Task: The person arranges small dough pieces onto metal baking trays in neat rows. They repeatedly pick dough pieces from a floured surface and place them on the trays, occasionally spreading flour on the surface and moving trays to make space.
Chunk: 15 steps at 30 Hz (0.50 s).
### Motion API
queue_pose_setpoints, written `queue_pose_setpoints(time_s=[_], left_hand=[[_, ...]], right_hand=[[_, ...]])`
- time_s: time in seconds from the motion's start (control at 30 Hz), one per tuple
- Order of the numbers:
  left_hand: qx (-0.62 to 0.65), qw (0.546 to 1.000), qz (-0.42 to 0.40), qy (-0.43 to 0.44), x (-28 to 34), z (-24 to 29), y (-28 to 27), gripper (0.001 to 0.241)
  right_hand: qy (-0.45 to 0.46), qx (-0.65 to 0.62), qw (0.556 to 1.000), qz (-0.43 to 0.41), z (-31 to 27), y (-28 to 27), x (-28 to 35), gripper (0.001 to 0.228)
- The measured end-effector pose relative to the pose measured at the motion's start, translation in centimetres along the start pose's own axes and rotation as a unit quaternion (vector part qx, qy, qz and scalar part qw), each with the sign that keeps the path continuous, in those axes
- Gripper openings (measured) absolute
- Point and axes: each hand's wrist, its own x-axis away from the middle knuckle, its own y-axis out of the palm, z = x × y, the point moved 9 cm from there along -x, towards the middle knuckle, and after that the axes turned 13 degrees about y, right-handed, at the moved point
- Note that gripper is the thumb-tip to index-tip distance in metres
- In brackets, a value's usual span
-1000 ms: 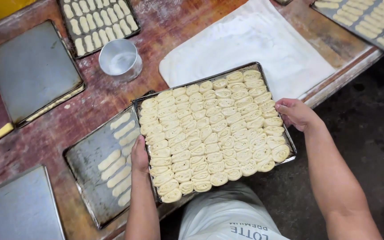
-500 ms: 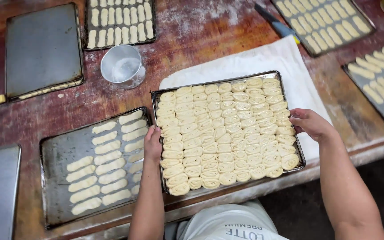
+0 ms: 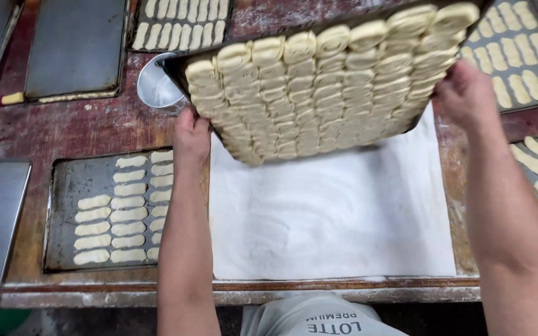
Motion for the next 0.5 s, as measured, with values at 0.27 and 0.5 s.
queue_pose_setpoints(time_s=[0.27,0.5], left_hand=[[0.029,0.995,0.033,0.090,-0.6,1.6,0.1,0.016],[0.084,0.952,-0.102,0.277,7.7,1.4,1.7,0.020]], right_hand=[[-0.104,0.042,0.988,0.104,6.6,-1.0,-3.3,0.016],[-0.436,-0.407,0.738,-0.316,8.7,5.2,1.9,0.094]])
